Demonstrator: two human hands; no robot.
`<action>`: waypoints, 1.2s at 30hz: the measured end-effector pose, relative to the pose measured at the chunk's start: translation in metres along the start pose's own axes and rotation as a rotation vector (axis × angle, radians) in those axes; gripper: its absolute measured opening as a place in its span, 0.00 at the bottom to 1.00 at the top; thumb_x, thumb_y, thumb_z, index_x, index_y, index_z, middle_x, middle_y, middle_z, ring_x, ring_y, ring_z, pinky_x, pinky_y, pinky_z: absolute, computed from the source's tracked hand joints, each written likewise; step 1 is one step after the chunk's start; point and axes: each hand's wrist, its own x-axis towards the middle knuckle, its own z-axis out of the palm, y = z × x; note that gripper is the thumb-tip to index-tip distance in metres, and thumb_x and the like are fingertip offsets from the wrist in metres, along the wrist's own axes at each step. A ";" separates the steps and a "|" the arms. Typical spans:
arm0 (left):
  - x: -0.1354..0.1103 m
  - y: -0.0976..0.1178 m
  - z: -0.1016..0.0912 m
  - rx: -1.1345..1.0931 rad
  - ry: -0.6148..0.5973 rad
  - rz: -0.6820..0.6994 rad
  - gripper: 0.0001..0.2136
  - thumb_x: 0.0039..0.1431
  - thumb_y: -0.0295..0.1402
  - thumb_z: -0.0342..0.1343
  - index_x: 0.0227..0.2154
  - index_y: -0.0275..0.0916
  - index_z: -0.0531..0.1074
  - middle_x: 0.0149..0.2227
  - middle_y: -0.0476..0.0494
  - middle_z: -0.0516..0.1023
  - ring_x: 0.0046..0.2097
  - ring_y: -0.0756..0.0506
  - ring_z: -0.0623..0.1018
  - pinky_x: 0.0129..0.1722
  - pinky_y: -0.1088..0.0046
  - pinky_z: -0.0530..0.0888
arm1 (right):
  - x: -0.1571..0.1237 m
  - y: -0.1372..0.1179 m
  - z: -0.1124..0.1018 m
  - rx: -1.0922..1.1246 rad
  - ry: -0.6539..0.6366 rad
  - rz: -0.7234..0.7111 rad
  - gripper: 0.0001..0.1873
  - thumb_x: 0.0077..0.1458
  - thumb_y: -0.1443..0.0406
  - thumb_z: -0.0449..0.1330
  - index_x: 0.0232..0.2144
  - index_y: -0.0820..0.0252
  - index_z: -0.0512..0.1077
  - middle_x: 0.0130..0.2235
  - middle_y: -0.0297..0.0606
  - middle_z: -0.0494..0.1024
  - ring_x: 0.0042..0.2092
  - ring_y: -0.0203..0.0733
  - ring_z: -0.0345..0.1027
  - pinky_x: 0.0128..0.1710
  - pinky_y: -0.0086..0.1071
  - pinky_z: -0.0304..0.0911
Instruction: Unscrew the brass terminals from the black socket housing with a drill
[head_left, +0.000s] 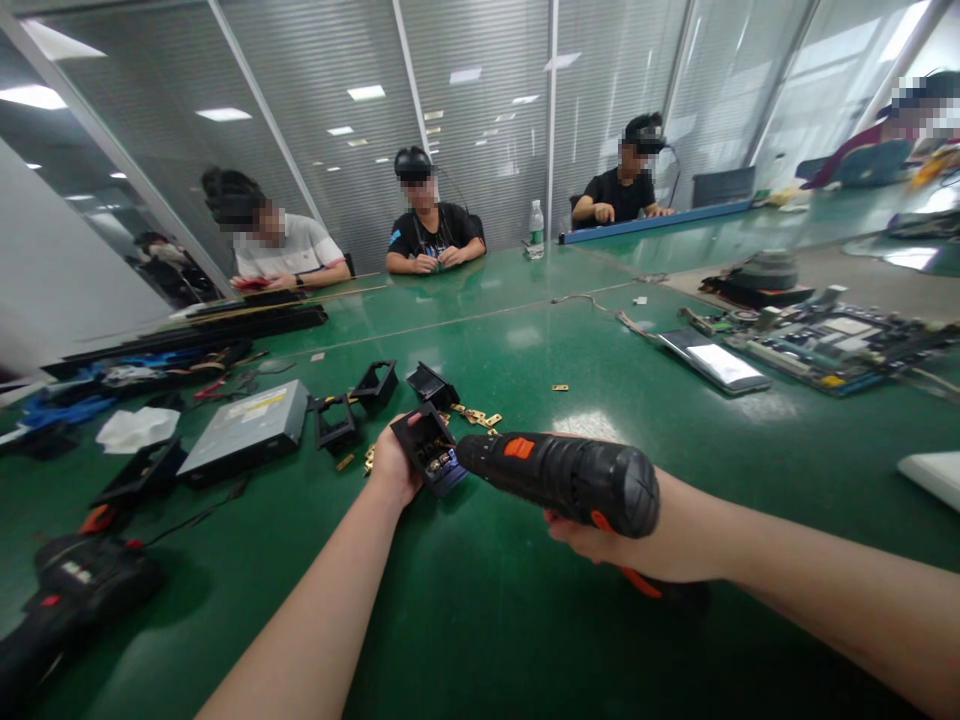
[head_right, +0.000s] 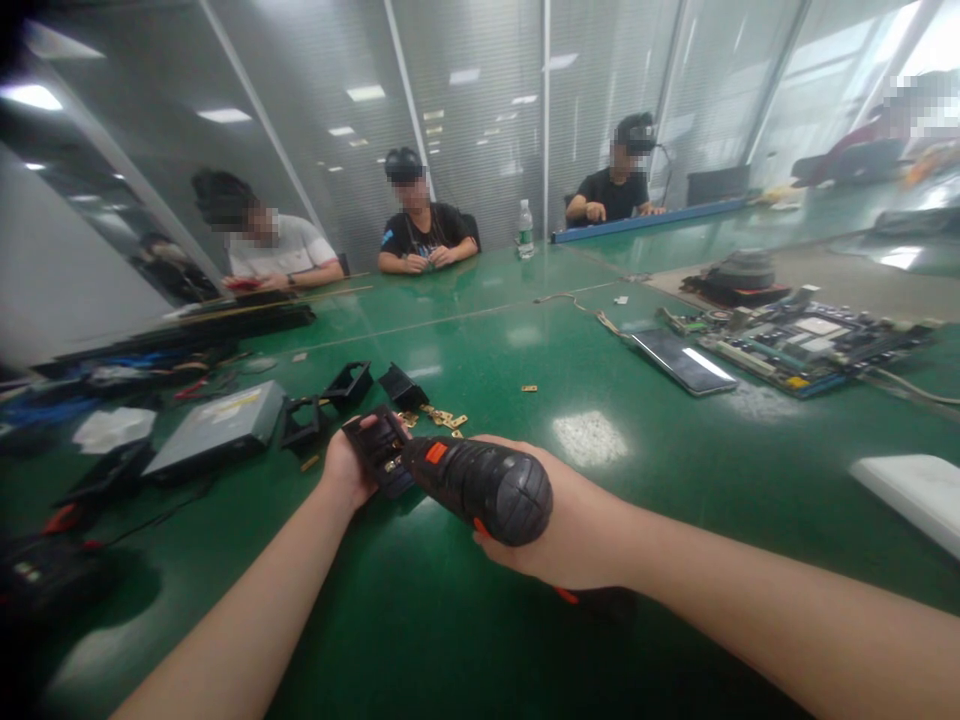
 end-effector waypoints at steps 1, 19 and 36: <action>0.000 0.000 0.000 -0.001 -0.003 -0.004 0.10 0.52 0.34 0.50 0.28 0.34 0.74 0.25 0.41 0.76 0.26 0.42 0.76 0.28 0.65 0.74 | 0.000 0.000 -0.001 0.002 -0.008 0.027 0.21 0.48 0.69 0.61 0.47 0.62 0.69 0.27 0.31 0.76 0.27 0.35 0.70 0.27 0.28 0.68; -0.003 0.003 0.002 0.027 0.016 -0.013 0.12 0.55 0.36 0.48 0.28 0.34 0.74 0.26 0.40 0.77 0.27 0.42 0.77 0.30 0.64 0.75 | 0.005 0.002 -0.005 0.183 -0.086 0.222 0.12 0.47 0.68 0.64 0.37 0.64 0.69 0.31 0.34 0.75 0.25 0.32 0.69 0.24 0.25 0.68; -0.001 0.001 -0.001 0.012 -0.005 0.002 0.12 0.54 0.36 0.49 0.28 0.34 0.74 0.26 0.39 0.77 0.27 0.41 0.77 0.30 0.64 0.75 | 0.001 0.003 0.000 0.013 -0.025 -0.008 0.30 0.51 0.66 0.62 0.56 0.62 0.62 0.29 0.32 0.77 0.25 0.35 0.70 0.25 0.29 0.67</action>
